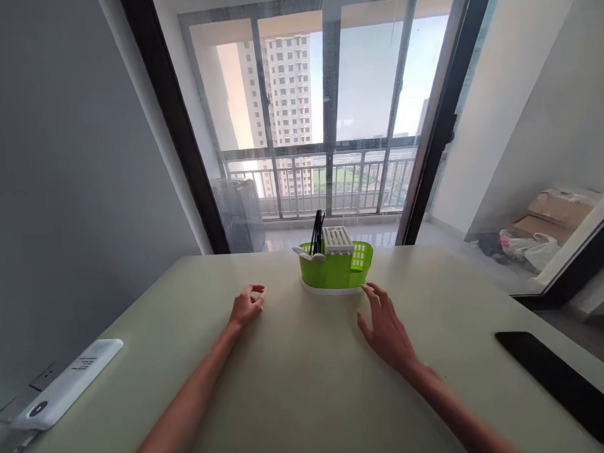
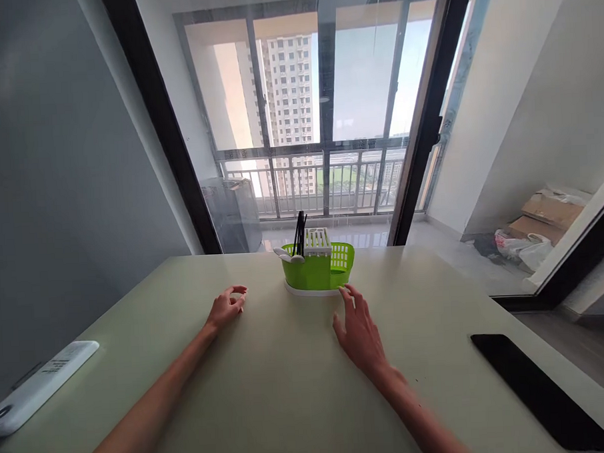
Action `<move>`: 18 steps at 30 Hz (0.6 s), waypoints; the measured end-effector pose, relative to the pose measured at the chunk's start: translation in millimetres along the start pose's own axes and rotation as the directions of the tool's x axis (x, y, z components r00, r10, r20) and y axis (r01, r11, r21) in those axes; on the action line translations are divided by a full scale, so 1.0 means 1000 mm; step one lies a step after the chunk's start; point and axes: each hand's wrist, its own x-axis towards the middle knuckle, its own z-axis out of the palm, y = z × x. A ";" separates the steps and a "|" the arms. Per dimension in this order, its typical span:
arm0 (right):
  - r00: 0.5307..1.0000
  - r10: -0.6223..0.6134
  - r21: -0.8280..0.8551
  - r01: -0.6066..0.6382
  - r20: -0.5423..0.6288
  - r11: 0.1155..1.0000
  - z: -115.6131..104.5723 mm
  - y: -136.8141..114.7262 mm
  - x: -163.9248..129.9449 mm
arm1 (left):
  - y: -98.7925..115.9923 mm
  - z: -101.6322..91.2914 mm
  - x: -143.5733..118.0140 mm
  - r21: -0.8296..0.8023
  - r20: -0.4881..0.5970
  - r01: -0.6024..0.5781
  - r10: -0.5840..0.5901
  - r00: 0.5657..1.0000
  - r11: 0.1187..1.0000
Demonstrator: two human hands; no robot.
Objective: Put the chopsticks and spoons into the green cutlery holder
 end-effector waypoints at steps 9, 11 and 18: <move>0.997 -0.076 -0.310 0.074 0.005 0.948 0.044 0.018 0.035 | -0.011 -0.011 -0.051 -0.143 0.009 0.074 -0.074 0.997 0.987; 0.998 -0.069 -0.369 0.059 -0.012 0.927 0.045 0.022 0.033 | -0.011 -0.013 -0.055 -0.151 0.017 0.065 -0.063 0.998 0.986; 0.999 -0.032 -0.476 0.027 -0.003 0.879 0.044 0.047 0.039 | -0.012 -0.011 -0.057 -0.152 0.041 0.036 -0.030 0.999 0.988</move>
